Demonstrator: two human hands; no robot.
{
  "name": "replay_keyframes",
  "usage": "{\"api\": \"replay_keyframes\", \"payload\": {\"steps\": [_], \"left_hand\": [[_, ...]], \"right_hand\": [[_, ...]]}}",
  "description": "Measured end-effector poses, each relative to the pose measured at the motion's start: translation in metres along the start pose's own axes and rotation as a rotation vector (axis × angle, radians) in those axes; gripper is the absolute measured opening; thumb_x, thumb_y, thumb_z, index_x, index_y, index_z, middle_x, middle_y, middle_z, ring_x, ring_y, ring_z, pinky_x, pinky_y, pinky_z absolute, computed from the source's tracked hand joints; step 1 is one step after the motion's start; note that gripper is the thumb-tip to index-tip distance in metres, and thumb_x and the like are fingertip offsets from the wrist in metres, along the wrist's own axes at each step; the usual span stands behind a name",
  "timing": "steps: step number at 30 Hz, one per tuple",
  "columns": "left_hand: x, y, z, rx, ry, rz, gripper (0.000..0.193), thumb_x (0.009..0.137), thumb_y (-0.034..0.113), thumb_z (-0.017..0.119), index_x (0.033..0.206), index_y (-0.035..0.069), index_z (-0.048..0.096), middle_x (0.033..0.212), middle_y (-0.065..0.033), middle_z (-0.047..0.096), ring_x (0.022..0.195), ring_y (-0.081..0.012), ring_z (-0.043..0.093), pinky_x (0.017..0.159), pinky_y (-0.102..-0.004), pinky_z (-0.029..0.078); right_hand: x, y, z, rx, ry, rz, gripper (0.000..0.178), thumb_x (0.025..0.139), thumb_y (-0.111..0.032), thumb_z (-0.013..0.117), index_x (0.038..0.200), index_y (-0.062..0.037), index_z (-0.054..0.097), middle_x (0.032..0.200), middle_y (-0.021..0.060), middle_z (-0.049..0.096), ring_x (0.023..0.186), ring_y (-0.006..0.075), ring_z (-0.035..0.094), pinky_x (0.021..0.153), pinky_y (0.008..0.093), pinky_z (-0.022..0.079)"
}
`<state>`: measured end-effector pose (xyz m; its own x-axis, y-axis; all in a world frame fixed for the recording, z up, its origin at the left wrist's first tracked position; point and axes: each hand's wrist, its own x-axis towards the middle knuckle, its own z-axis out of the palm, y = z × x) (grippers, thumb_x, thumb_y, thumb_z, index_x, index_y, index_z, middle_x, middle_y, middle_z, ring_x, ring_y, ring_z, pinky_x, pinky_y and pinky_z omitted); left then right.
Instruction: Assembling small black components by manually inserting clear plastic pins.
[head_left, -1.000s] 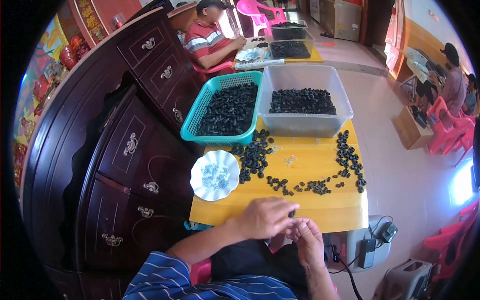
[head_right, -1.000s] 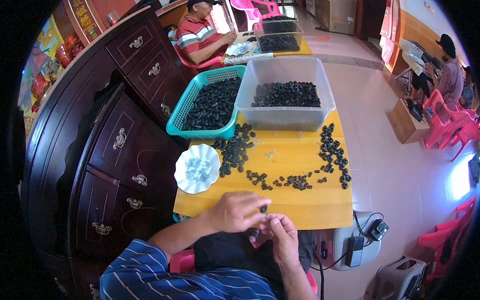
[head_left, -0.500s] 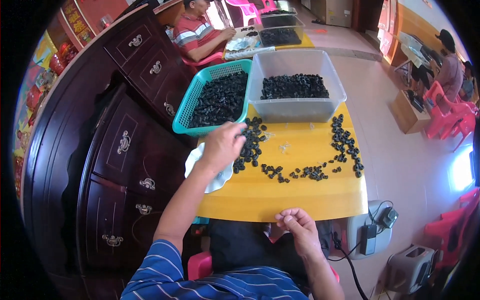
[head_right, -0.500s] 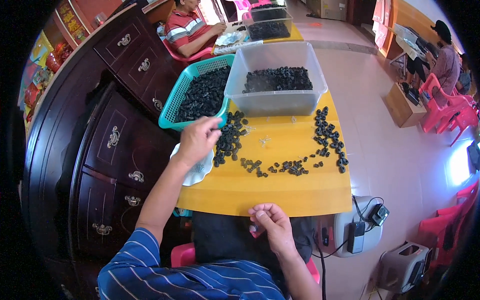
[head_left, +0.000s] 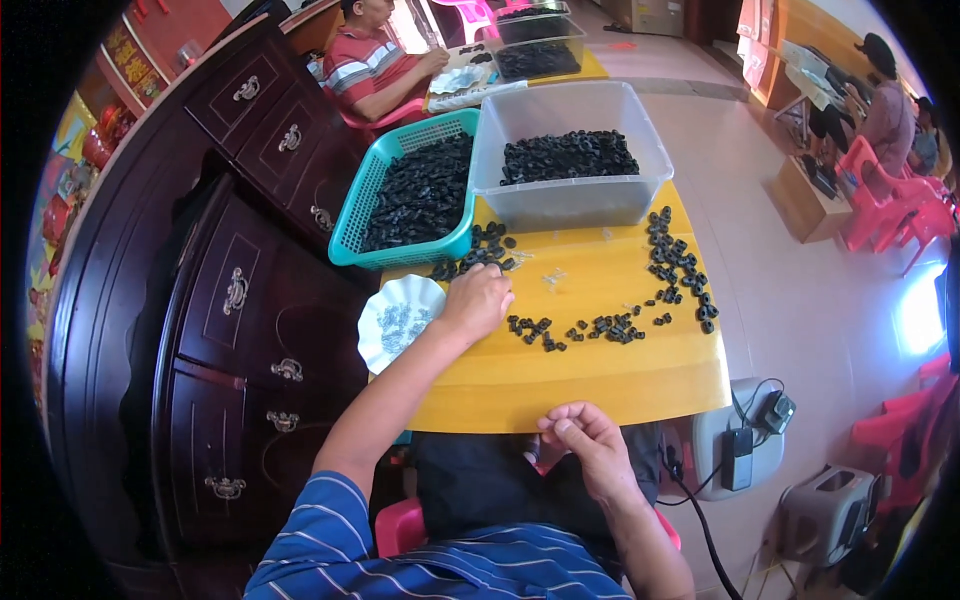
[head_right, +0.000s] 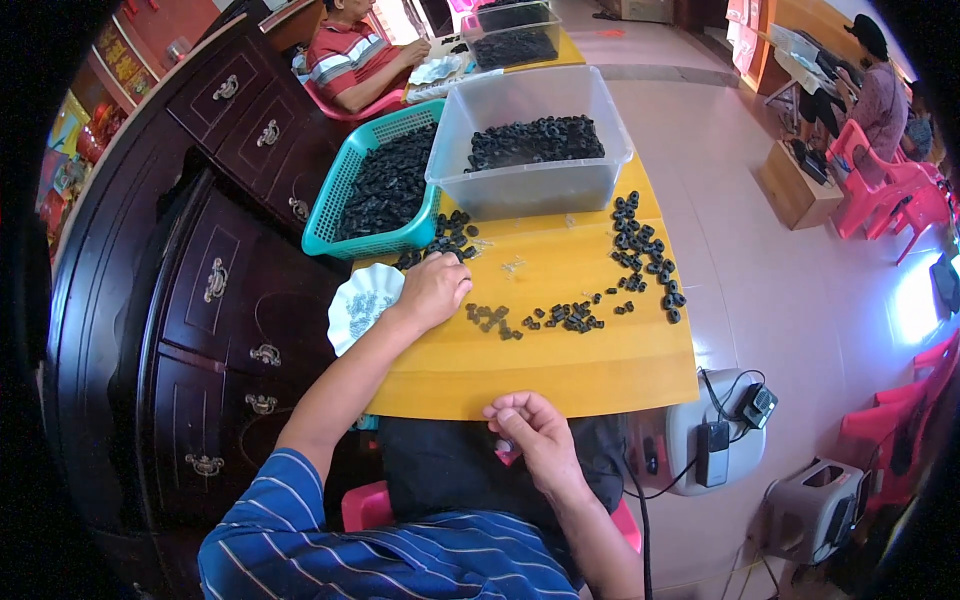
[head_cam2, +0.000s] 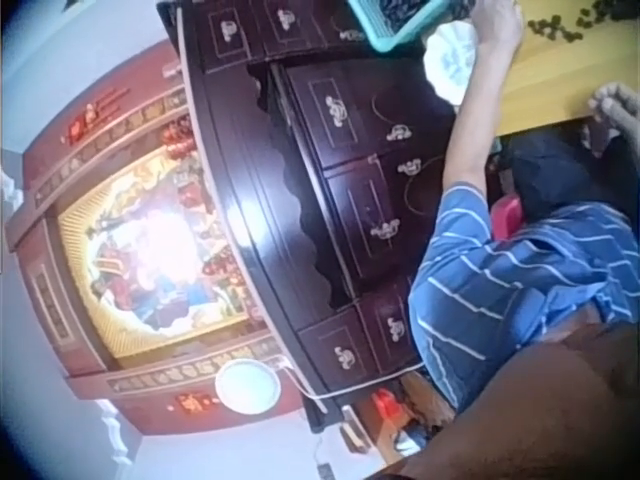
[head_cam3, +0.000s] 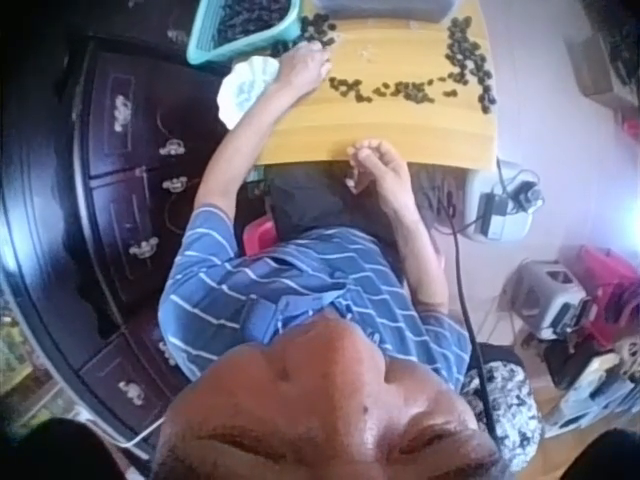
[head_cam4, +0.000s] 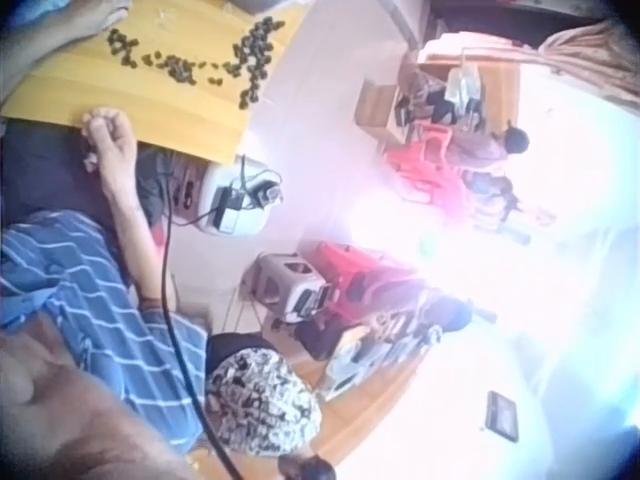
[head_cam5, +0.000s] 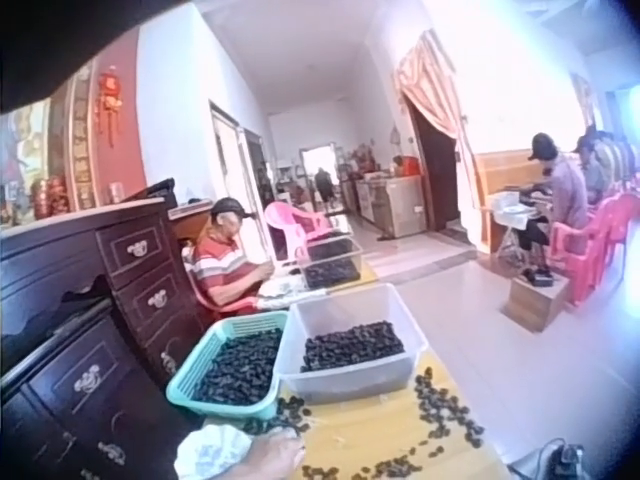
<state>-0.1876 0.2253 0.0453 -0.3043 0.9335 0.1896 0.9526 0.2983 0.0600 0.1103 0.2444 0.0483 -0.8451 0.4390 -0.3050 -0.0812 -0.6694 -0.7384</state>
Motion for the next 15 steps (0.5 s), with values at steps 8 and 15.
{"api": "replay_keyframes", "payload": {"steps": [8, 15], "left_hand": [[-0.014, 0.064, -0.043, -0.684, -0.024, 0.062, 0.014, 0.09, 0.017, 0.065, 0.092, 0.003, 0.07, 0.084, -0.0147, 0.069, 0.078, -0.0345, 0.068, 0.07, -0.0415, 0.053], [-0.036, 0.115, -0.069, -0.664, -0.141, 0.396, 0.016, 0.089, 0.022, 0.066, 0.093, 0.007, 0.071, 0.085, -0.0082, 0.068, 0.084, -0.0294, 0.066, 0.073, -0.0385, 0.054]], "right_hand": [[0.003, -0.001, -0.006, 0.032, 0.042, -0.048, 0.016, 0.104, -0.016, 0.055, 0.112, -0.0046, 0.062, 0.106, 0.0065, 0.069, 0.09, 0.0109, 0.063, 0.084, 0.0252, 0.05], [0.005, -0.003, -0.009, 0.358, 0.071, -0.054, 0.028, 0.106, -0.031, 0.051, 0.112, -0.0064, 0.061, 0.098, 0.0053, 0.068, 0.085, 0.0134, 0.064, 0.078, 0.0258, 0.051]]}}
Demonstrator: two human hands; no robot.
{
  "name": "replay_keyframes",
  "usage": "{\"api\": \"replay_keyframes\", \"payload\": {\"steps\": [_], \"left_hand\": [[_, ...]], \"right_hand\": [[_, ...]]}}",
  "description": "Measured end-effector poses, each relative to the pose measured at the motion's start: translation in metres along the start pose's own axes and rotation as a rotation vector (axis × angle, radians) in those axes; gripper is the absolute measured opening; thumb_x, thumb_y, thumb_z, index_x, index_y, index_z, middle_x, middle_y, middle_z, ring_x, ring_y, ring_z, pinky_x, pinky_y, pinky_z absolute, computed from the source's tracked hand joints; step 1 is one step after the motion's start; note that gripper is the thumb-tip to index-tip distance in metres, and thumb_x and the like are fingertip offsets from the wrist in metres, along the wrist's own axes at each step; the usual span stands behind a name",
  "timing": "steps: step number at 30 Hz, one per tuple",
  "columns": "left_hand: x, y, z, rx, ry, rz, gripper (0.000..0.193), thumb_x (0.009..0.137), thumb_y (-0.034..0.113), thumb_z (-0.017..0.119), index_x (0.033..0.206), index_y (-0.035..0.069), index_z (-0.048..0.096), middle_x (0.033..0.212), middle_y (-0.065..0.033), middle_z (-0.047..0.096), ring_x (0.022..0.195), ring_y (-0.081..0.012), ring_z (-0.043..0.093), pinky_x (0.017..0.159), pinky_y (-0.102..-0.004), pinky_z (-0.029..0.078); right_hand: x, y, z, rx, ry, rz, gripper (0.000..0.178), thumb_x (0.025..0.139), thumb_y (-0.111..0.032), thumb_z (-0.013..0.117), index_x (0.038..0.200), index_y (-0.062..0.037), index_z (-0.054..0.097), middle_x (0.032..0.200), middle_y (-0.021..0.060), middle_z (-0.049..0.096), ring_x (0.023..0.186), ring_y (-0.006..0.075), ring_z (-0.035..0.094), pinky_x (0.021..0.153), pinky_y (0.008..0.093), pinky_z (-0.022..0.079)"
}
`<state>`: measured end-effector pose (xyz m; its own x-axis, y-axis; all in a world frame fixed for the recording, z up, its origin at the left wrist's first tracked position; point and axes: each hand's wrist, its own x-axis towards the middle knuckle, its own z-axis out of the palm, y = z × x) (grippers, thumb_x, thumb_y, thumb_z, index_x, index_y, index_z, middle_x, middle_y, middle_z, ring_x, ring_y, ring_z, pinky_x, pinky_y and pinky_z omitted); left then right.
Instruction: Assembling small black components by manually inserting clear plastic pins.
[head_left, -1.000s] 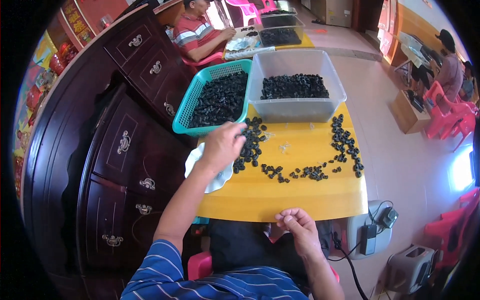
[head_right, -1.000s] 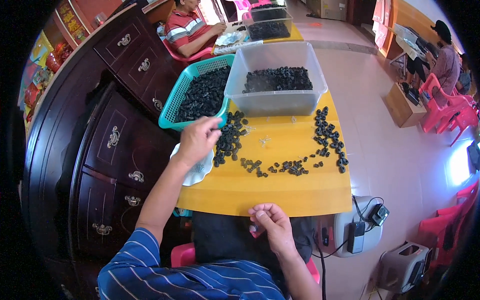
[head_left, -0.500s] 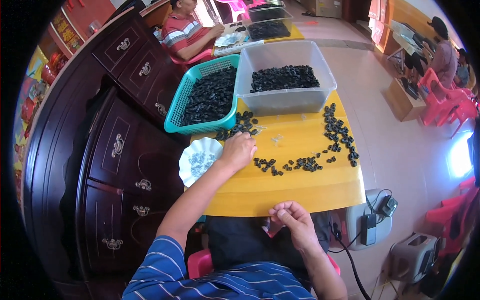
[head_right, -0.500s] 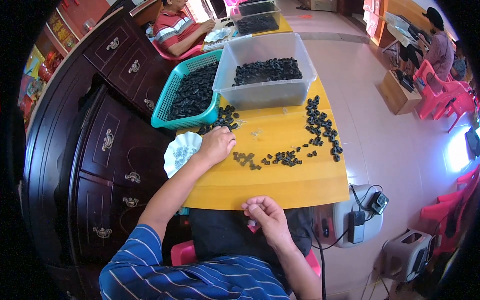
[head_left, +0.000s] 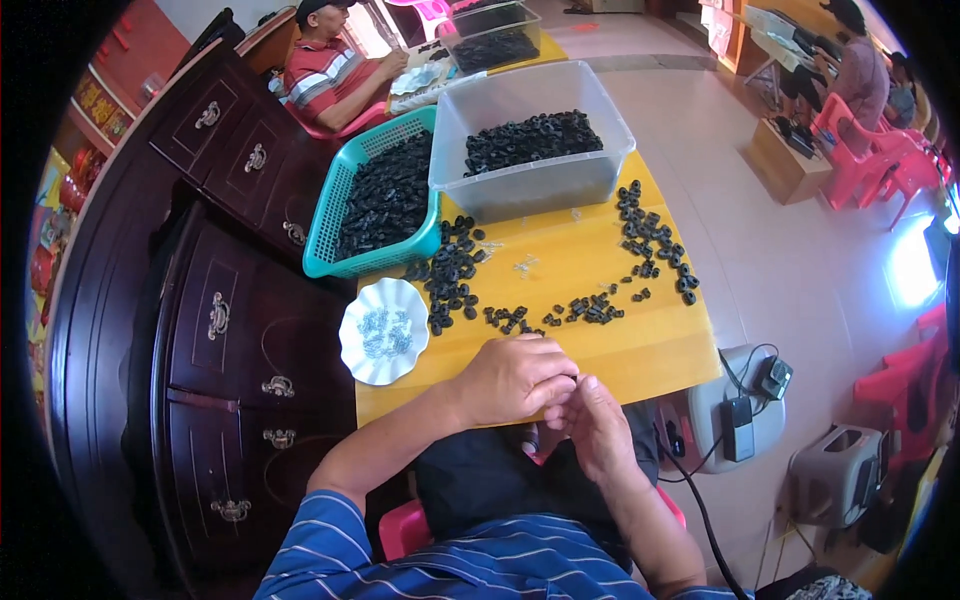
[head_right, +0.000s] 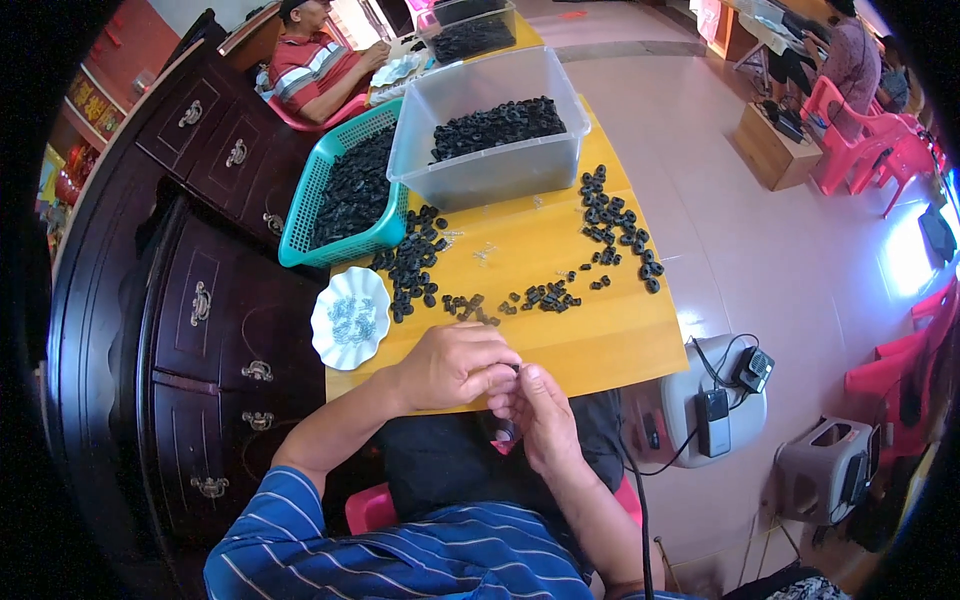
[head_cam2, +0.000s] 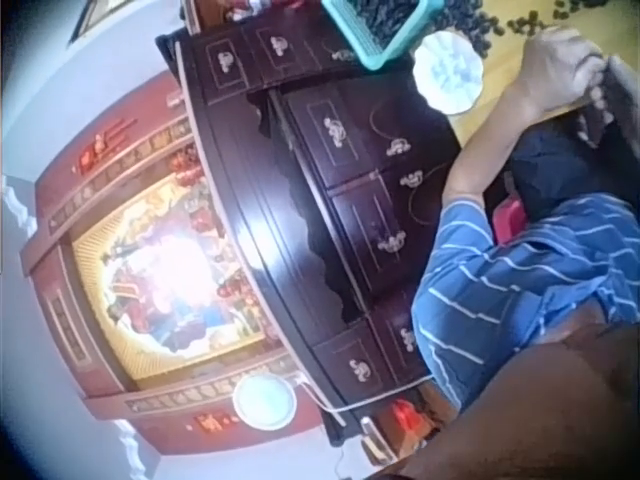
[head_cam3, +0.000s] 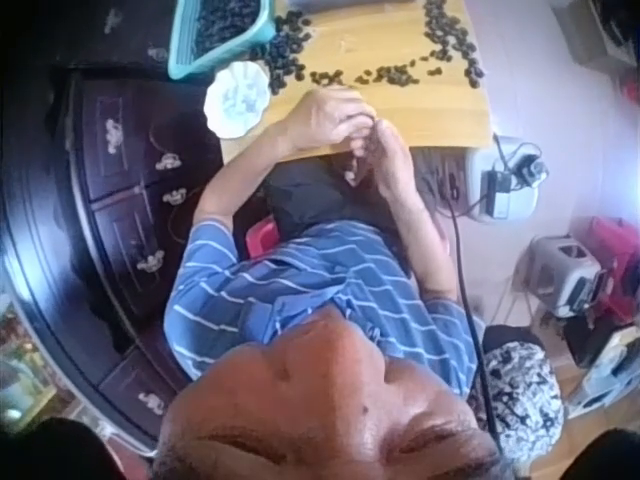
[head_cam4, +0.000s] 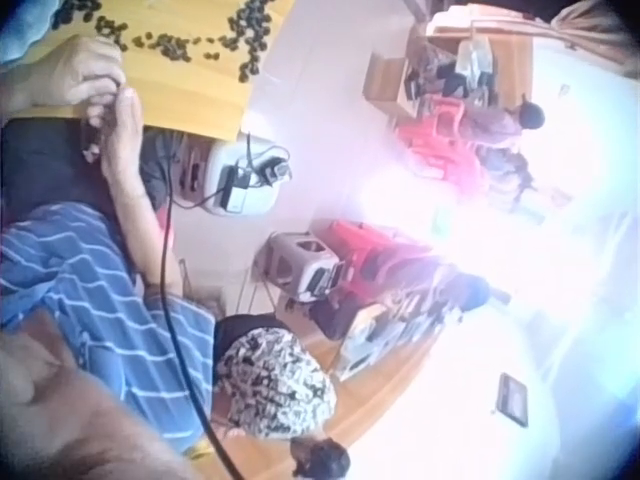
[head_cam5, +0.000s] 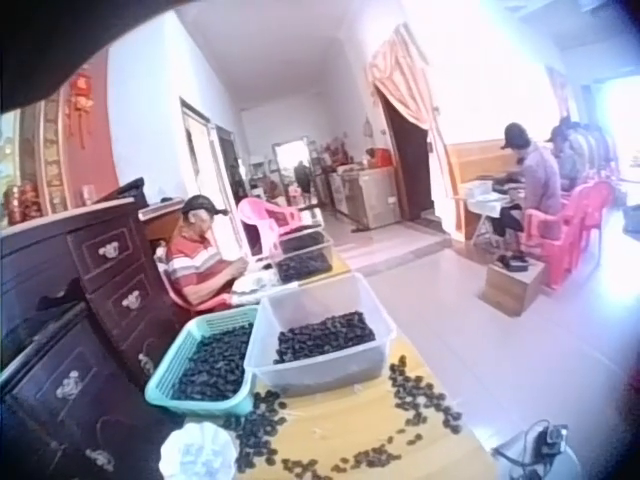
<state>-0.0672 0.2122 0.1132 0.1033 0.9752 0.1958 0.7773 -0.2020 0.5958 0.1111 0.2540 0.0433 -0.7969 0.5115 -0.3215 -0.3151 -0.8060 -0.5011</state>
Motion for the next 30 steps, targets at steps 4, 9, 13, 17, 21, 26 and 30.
{"api": "replay_keyframes", "payload": {"steps": [4, 9, 13, 17, 21, 26, 30], "left_hand": [[0.005, 0.0, 0.006, -0.002, -0.024, 0.06, 0.019, 0.085, 0.016, 0.072, 0.101, 0.007, 0.072, 0.089, -0.0099, 0.07, 0.081, -0.0291, 0.068, 0.074, -0.0373, 0.054], [0.02, -0.011, -0.002, -0.193, -0.05, 0.045, 0.024, 0.086, 0.019, 0.072, 0.103, 0.002, 0.072, 0.095, -0.013, 0.071, 0.088, -0.031, 0.069, 0.078, -0.0389, 0.055], [0.05, -0.045, 0.005, -0.014, 0.08, -0.124, 0.022, 0.085, 0.017, 0.072, 0.103, 0.004, 0.073, 0.096, -0.0137, 0.071, 0.084, -0.0317, 0.07, 0.073, -0.0384, 0.055], [0.074, -0.083, 0.024, 0.189, 0.141, -0.157, 0.019, 0.085, 0.018, 0.07, 0.1, 0.007, 0.074, 0.094, -0.0118, 0.07, 0.087, -0.0322, 0.068, 0.076, -0.0422, 0.055], [0.097, -0.091, 0.042, 0.168, 0.117, -0.123, 0.018, 0.084, 0.018, 0.069, 0.097, 0.007, 0.075, 0.093, -0.0115, 0.07, 0.086, -0.0325, 0.068, 0.077, -0.0424, 0.055], [0.11, -0.095, 0.054, 0.161, 0.104, -0.117, 0.014, 0.084, 0.018, 0.069, 0.09, 0.008, 0.076, 0.088, -0.0114, 0.069, 0.084, -0.0317, 0.067, 0.075, -0.0429, 0.054], [0.112, -0.09, 0.053, 0.208, 0.067, -0.126, 0.013, 0.086, 0.018, 0.067, 0.086, 0.007, 0.072, 0.085, -0.0116, 0.067, 0.082, -0.0328, 0.067, 0.074, -0.0442, 0.053]], "right_hand": [[0.003, -0.002, -0.008, 0.016, 0.023, -0.012, 0.022, 0.105, -0.028, 0.054, 0.109, -0.0073, 0.061, 0.094, 0.0036, 0.067, 0.081, 0.0127, 0.065, 0.076, 0.0246, 0.052], [0.003, -0.014, -0.007, 0.104, 0.054, -0.034, 0.011, 0.099, -0.013, 0.061, 0.109, -0.0091, 0.06, 0.093, 0.0033, 0.068, 0.077, 0.0104, 0.065, 0.074, 0.0238, 0.052], [0.002, -0.015, -0.005, 0.084, 0.089, -0.038, 0.017, 0.099, -0.012, 0.06, 0.116, -0.0083, 0.061, 0.096, 0.0047, 0.068, 0.077, 0.0095, 0.064, 0.074, 0.0236, 0.052], [0.002, -0.012, -0.002, 0.044, 0.095, 0.018, 0.03, 0.096, -0.01, 0.06, 0.127, -0.0068, 0.058, 0.098, 0.0074, 0.068, 0.077, 0.0116, 0.065, 0.074, 0.0253, 0.053], [0.003, -0.01, -0.005, 0.055, 0.05, 0.038, 0.025, 0.1, -0.012, 0.06, 0.124, -0.0064, 0.058, 0.1, 0.0059, 0.069, 0.079, 0.0089, 0.064, 0.074, 0.0222, 0.053], [0.003, -0.008, -0.005, 0.062, 0.047, 0.047, 0.02, 0.1, -0.013, 0.062, 0.118, -0.0065, 0.058, 0.102, 0.0067, 0.07, 0.08, 0.0096, 0.066, 0.075, 0.0223, 0.054], [0.004, -0.006, -0.009, 0.064, 0.03, 0.033, 0.02, 0.099, -0.012, 0.062, 0.118, -0.0066, 0.057, 0.103, 0.0076, 0.07, 0.082, 0.0105, 0.067, 0.076, 0.0225, 0.055]]}}
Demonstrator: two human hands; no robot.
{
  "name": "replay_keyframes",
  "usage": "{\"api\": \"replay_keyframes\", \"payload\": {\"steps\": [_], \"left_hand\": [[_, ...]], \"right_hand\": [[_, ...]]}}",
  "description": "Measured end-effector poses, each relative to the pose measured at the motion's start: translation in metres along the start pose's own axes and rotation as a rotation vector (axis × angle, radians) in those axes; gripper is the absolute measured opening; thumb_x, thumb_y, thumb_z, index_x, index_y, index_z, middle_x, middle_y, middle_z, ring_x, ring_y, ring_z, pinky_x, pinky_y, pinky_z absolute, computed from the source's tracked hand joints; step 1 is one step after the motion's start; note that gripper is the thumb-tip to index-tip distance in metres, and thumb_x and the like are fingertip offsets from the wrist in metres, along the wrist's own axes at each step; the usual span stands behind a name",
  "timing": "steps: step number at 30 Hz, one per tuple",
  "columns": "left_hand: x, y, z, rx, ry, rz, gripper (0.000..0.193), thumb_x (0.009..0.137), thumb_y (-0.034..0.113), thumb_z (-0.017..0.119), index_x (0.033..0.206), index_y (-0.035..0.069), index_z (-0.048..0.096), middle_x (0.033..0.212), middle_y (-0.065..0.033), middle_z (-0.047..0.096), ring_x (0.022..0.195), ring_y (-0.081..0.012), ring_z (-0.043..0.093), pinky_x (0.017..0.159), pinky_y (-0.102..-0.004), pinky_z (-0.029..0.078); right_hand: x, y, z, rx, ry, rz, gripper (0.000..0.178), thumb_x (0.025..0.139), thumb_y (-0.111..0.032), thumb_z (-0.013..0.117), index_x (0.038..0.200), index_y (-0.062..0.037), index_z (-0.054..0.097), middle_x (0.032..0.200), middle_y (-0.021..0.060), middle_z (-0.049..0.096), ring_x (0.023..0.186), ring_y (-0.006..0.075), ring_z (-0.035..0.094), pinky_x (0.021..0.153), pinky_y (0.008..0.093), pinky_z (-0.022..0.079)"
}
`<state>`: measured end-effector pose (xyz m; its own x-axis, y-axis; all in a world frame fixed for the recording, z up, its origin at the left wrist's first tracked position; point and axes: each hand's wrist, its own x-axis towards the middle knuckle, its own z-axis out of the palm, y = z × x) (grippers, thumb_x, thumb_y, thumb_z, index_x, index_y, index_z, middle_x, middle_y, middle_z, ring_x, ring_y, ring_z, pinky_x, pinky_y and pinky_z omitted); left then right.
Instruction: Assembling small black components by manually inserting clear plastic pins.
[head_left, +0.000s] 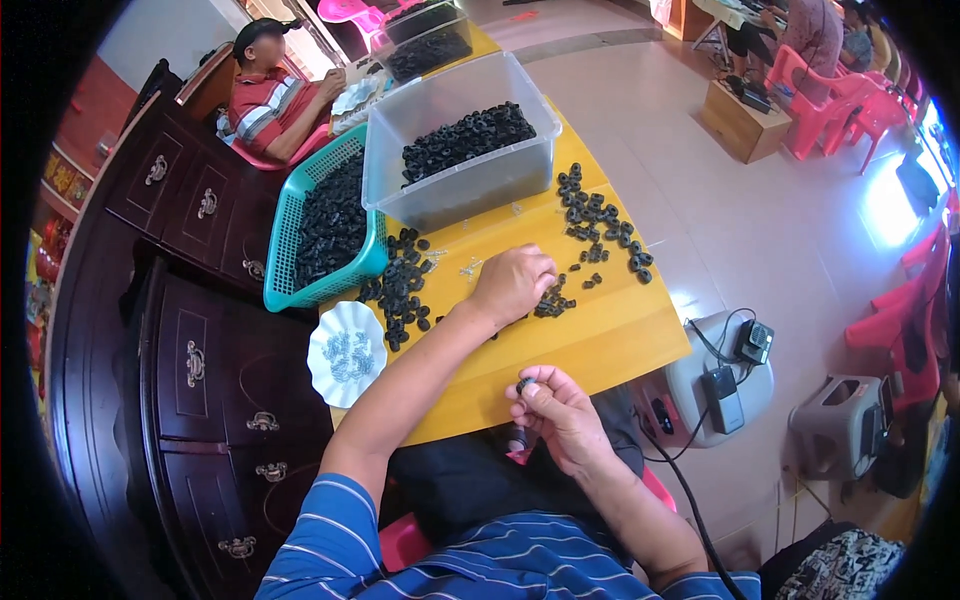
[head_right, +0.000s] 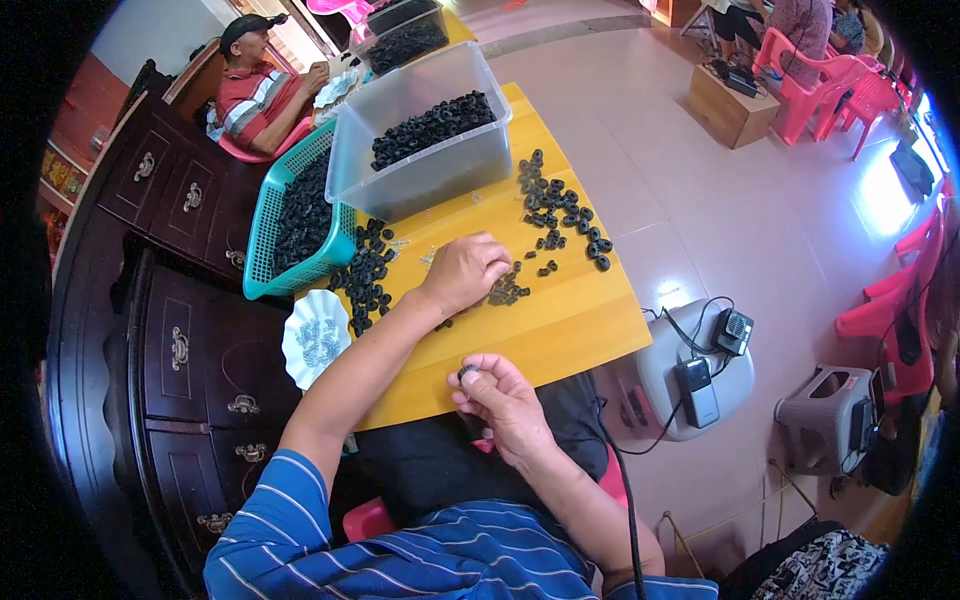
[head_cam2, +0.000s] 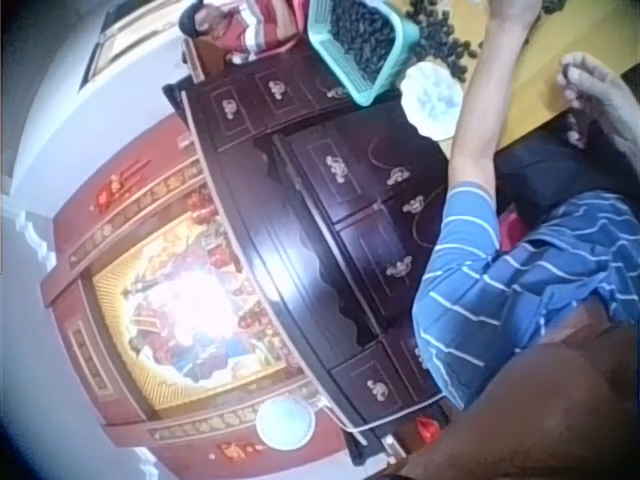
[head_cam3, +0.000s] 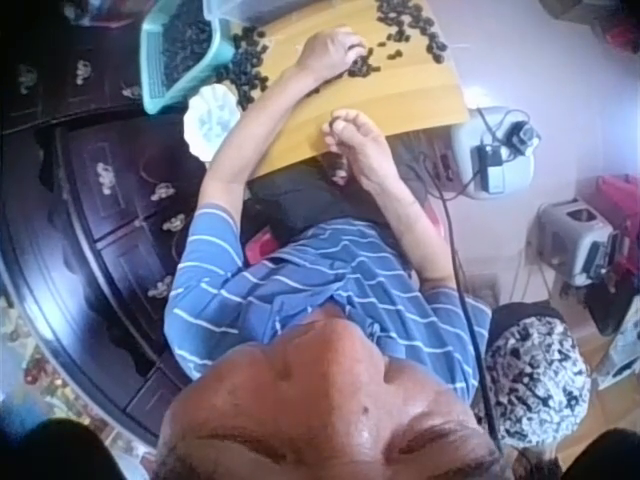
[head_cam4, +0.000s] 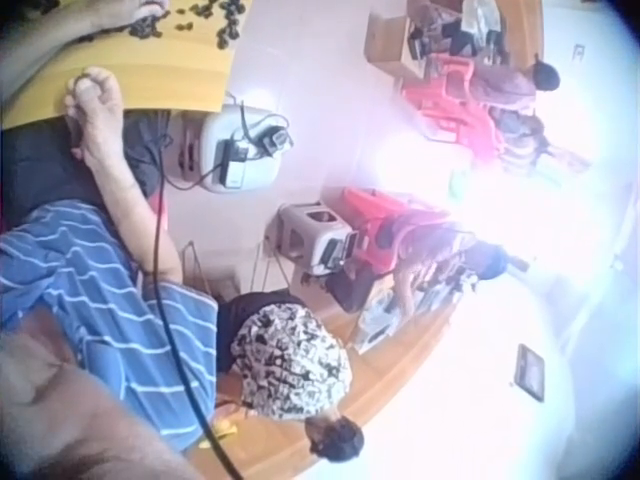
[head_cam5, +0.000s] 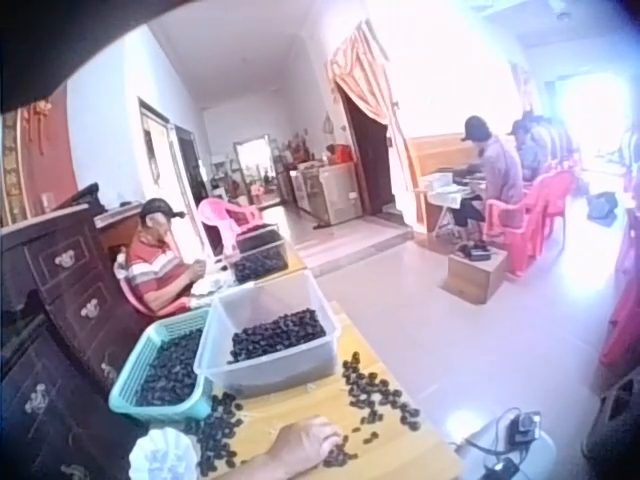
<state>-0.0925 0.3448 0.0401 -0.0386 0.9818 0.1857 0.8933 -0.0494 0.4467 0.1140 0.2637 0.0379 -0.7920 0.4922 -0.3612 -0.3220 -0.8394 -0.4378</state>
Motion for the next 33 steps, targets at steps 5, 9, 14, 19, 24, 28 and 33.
{"api": "replay_keyframes", "payload": {"steps": [5, 9, 14, 19, 24, 28, 33], "left_hand": [[-0.028, -0.001, -0.012, -0.078, 0.131, -0.018, 0.01, 0.087, 0.013, 0.067, 0.089, 0.004, 0.067, 0.083, -0.0124, 0.068, 0.076, -0.0304, 0.067, 0.07, -0.0396, 0.053], [-0.072, 0.02, -0.041, -0.549, 0.083, -0.285, 0.006, 0.091, 0.006, 0.065, 0.093, 0.0, 0.063, 0.077, -0.0054, 0.067, 0.066, -0.0091, 0.063, 0.061, -0.0238, 0.049], [-0.133, 0.046, -0.054, -0.765, 0.149, -0.347, 0.007, 0.09, 0.003, 0.069, 0.095, 0.0, 0.065, 0.079, 0.0001, 0.065, 0.068, -0.0036, 0.054, 0.062, -0.0216, 0.046], [-0.159, 0.064, -0.056, -0.787, 0.145, -0.297, 0.01, 0.091, 0.002, 0.069, 0.101, 0.0, 0.068, 0.088, -0.0011, 0.068, 0.077, -0.0071, 0.064, 0.071, -0.0211, 0.051], [-0.16, 0.074, -0.055, -0.744, 0.197, -0.272, 0.007, 0.088, 0.001, 0.071, 0.095, -0.001, 0.071, 0.087, -0.0053, 0.07, 0.076, -0.0107, 0.066, 0.07, -0.0239, 0.052], [-0.165, 0.073, -0.055, -0.65, 0.208, -0.238, 0.007, 0.086, 0.0, 0.071, 0.093, -0.001, 0.069, 0.083, -0.0094, 0.07, 0.069, -0.0152, 0.068, 0.063, -0.0261, 0.053], [-0.173, 0.072, -0.059, -0.611, 0.217, -0.234, 0.006, 0.086, 0.0, 0.072, 0.09, -0.001, 0.068, 0.077, -0.0078, 0.069, 0.066, -0.0137, 0.068, 0.057, -0.0256, 0.052]], "right_hand": [[0.001, 0.001, 0.001, 0.007, -0.004, -0.012, 0.019, 0.1, -0.012, 0.062, 0.117, -0.0069, 0.056, 0.105, 0.0087, 0.07, 0.083, 0.0111, 0.067, 0.076, 0.0226, 0.055], [0.001, 0.0, -0.004, 0.054, 0.024, -0.005, 0.016, 0.099, -0.014, 0.063, 0.114, -0.0086, 0.058, 0.102, 0.0047, 0.068, 0.083, 0.0108, 0.067, 0.076, 0.0235, 0.055], [0.003, -0.001, -0.006, 0.143, 0.024, 0.036, 0.014, 0.1, -0.019, 0.063, 0.111, -0.0115, 0.061, 0.098, 0.001, 0.066, 0.082, 0.0112, 0.066, 0.075, 0.0246, 0.055], [0.001, 0.002, -0.001, 0.123, 0.006, 0.084, 0.016, 0.1, -0.018, 0.063, 0.114, -0.0113, 0.061, 0.098, 0.0014, 0.067, 0.083, 0.0114, 0.066, 0.075, 0.0245, 0.055], [0.002, 0.01, 0.0, 0.015, 0.007, 0.051, 0.016, 0.1, -0.017, 0.062, 0.114, -0.0098, 0.061, 0.097, 0.0019, 0.067, 0.083, 0.0116, 0.067, 0.076, 0.024, 0.054], [0.002, 0.015, 0.002, -0.108, 0.052, 0.009, 0.015, 0.1, -0.015, 0.063, 0.112, -0.0072, 0.061, 0.095, 0.0021, 0.067, 0.082, 0.0108, 0.066, 0.076, 0.0241, 0.054], [0.002, 0.02, -0.003, -0.223, 0.02, -0.029, 0.014, 0.1, -0.015, 0.061, 0.112, -0.0062, 0.061, 0.094, 0.0044, 0.068, 0.084, 0.0133, 0.066, 0.08, 0.0289, 0.054]]}}
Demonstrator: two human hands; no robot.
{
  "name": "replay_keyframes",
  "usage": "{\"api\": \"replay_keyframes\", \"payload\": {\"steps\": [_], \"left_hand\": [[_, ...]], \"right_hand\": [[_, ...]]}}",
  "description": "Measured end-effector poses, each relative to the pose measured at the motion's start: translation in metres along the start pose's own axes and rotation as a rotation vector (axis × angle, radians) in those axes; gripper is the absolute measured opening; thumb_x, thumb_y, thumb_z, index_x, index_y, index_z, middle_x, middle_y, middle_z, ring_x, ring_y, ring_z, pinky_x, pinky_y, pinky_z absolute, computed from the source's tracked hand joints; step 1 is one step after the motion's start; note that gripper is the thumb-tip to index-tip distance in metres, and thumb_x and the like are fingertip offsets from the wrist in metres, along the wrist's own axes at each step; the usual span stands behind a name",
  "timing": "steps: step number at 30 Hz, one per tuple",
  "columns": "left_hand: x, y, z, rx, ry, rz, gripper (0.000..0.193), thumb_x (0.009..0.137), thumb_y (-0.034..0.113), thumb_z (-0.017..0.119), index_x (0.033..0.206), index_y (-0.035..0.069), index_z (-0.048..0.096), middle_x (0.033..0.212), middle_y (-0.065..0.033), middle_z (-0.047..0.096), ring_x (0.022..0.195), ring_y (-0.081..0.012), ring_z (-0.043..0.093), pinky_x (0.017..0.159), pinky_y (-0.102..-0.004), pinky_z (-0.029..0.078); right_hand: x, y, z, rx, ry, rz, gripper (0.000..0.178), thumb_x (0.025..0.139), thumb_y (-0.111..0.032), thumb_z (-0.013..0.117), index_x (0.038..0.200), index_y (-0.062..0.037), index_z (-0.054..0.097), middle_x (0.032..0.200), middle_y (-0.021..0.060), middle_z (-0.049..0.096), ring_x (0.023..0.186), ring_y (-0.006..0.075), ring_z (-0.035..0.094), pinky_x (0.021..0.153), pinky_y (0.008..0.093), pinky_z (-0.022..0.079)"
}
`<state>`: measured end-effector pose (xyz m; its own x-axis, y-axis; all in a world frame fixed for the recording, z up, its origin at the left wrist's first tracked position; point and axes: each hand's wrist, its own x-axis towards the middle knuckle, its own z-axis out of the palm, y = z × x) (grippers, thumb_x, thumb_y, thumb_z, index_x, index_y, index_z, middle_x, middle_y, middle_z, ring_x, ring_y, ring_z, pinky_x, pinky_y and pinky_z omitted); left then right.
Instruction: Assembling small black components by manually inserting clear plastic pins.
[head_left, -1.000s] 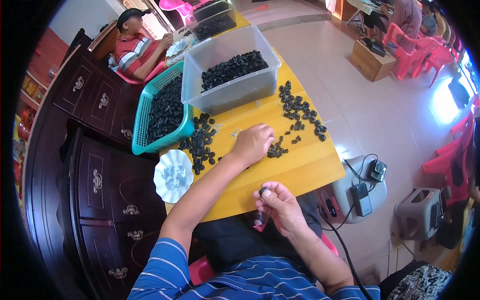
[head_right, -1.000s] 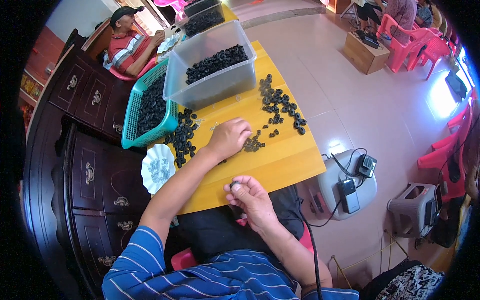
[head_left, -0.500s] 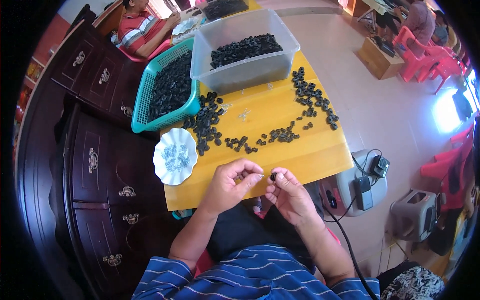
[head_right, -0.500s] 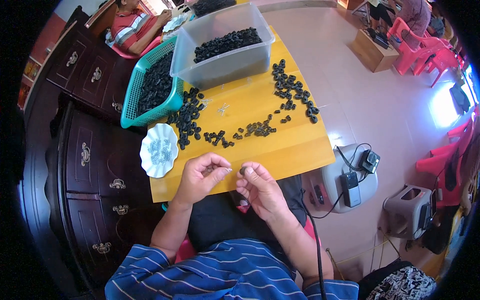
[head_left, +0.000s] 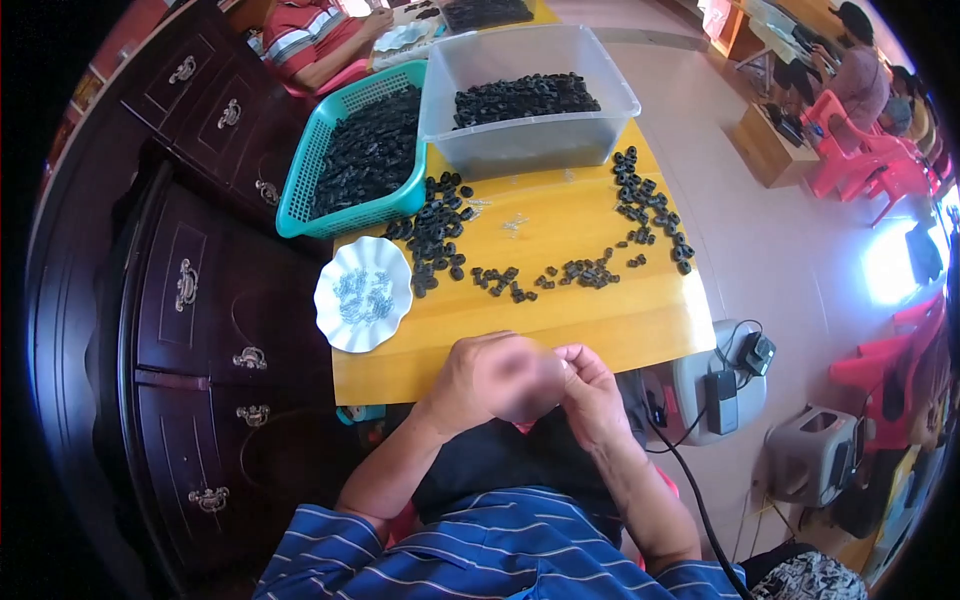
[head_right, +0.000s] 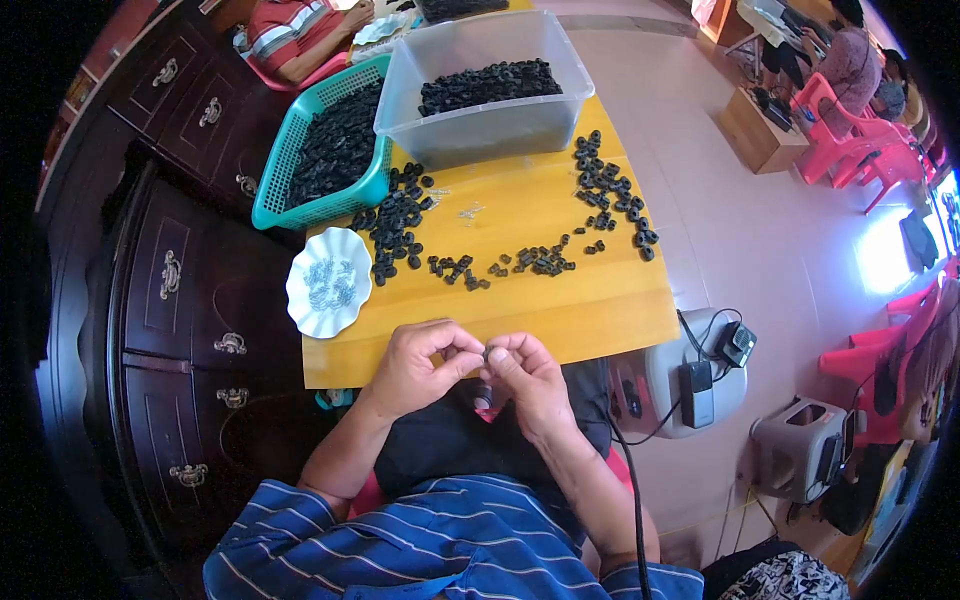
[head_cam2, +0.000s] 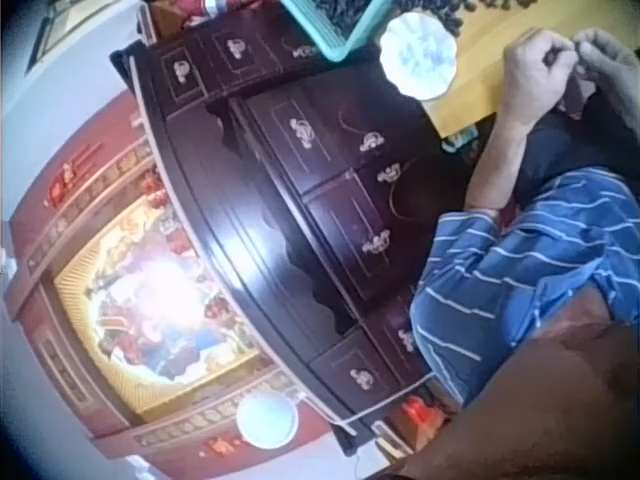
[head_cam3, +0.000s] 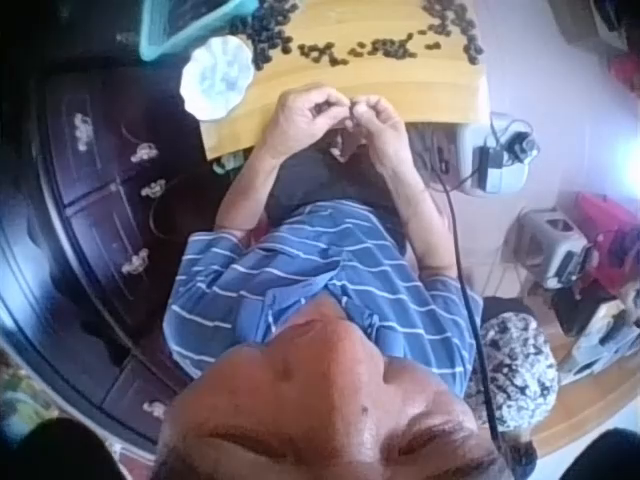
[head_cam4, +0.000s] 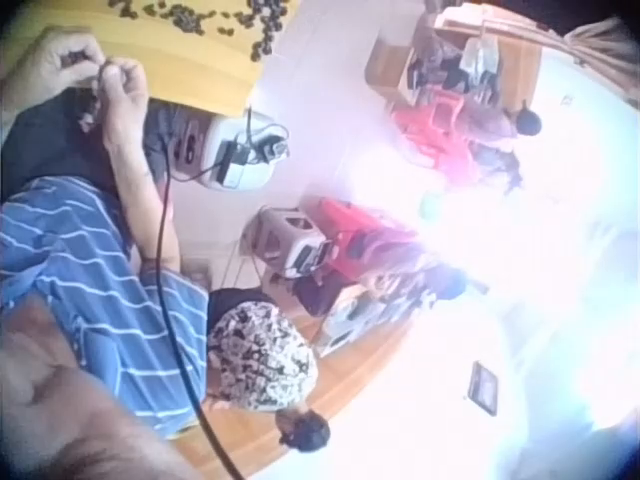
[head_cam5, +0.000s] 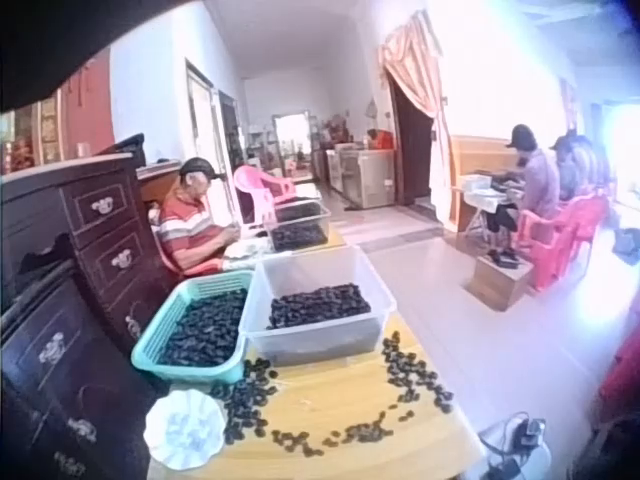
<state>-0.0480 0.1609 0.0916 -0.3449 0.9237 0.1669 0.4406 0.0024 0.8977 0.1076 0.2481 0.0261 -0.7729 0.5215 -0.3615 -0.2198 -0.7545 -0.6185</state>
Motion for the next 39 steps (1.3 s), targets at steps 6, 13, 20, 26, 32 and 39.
{"api": "replay_keyframes", "payload": {"steps": [6, 13, 20, 26, 32, 39], "left_hand": [[0.002, -0.007, -0.011, -0.073, -0.162, -0.104, 0.011, 0.084, 0.004, 0.076, 0.087, 0.002, 0.066, 0.071, -0.0033, 0.069, 0.064, -0.0058, 0.064, 0.055, -0.0216, 0.049], [0.023, -0.009, -0.02, -0.277, -0.198, -0.217, 0.018, 0.087, 0.013, 0.077, 0.1, 0.003, 0.07, 0.079, 0.0027, 0.067, 0.07, -0.0023, 0.059, 0.065, -0.0185, 0.046], [0.099, -0.023, 0.022, 0.294, -0.004, 0.105, 0.019, 0.083, 0.014, 0.073, 0.098, 0.003, 0.07, 0.088, -0.0129, 0.069, 0.073, -0.0273, 0.069, 0.067, -0.0373, 0.054], [0.157, -0.047, 0.069, 0.556, -0.022, 0.237, 0.019, 0.084, 0.018, 0.07, 0.099, 0.006, 0.073, 0.095, -0.0133, 0.068, 0.091, -0.0329, 0.067, 0.079, -0.0442, 0.055], [0.185, -0.058, 0.093, 0.665, -0.094, 0.284, 0.015, 0.085, 0.016, 0.067, 0.095, 0.006, 0.072, 0.096, -0.0121, 0.069, 0.093, -0.033, 0.066, 0.081, -0.0446, 0.053], [0.172, -0.051, 0.073, 0.528, -0.031, 0.231, 0.009, 0.081, 0.01, 0.067, 0.086, 0.002, 0.066, 0.082, -0.0149, 0.069, 0.077, -0.0312, 0.069, 0.069, -0.0426, 0.055]], "right_hand": [[-0.002, -0.006, 0.006, -0.07, -0.078, 0.072, 0.014, 0.1, -0.016, 0.062, 0.109, -0.0052, 0.062, 0.086, 0.0028, 0.068, 0.077, 0.0094, 0.065, 0.067, 0.0248, 0.055], [-0.005, -0.011, 0.008, 0.042, -0.155, 0.137, 0.016, 0.1, -0.018, 0.062, 0.112, -0.0065, 0.061, 0.093, 0.004, 0.069, 0.079, 0.0092, 0.066, 0.072, 0.0225, 0.055], [-0.002, -0.007, 0.004, 0.024, -0.136, 0.116, 0.016, 0.1, -0.018, 0.062, 0.113, -0.008, 0.06, 0.098, 0.0047, 0.071, 0.079, 0.0079, 0.066, 0.072, 0.0201, 0.053], [-0.003, -0.009, 0.005, 0.056, -0.151, 0.135, 0.015, 0.1, -0.017, 0.063, 0.112, -0.0082, 0.059, 0.099, 0.005, 0.07, 0.08, 0.0078, 0.066, 0.072, 0.0236, 0.055], [-0.002, -0.011, 0.002, 0.098, -0.166, 0.118, 0.013, 0.101, -0.016, 0.062, 0.111, -0.0081, 0.06, 0.099, 0.0041, 0.071, 0.08, 0.0074, 0.066, 0.074, 0.0207, 0.055], [-0.001, -0.013, 0.002, 0.096, -0.167, 0.109, 0.014, 0.1, -0.015, 0.062, 0.112, -0.0076, 0.061, 0.1, 0.0048, 0.07, 0.082, 0.008, 0.066, 0.077, 0.0215, 0.055]]}}
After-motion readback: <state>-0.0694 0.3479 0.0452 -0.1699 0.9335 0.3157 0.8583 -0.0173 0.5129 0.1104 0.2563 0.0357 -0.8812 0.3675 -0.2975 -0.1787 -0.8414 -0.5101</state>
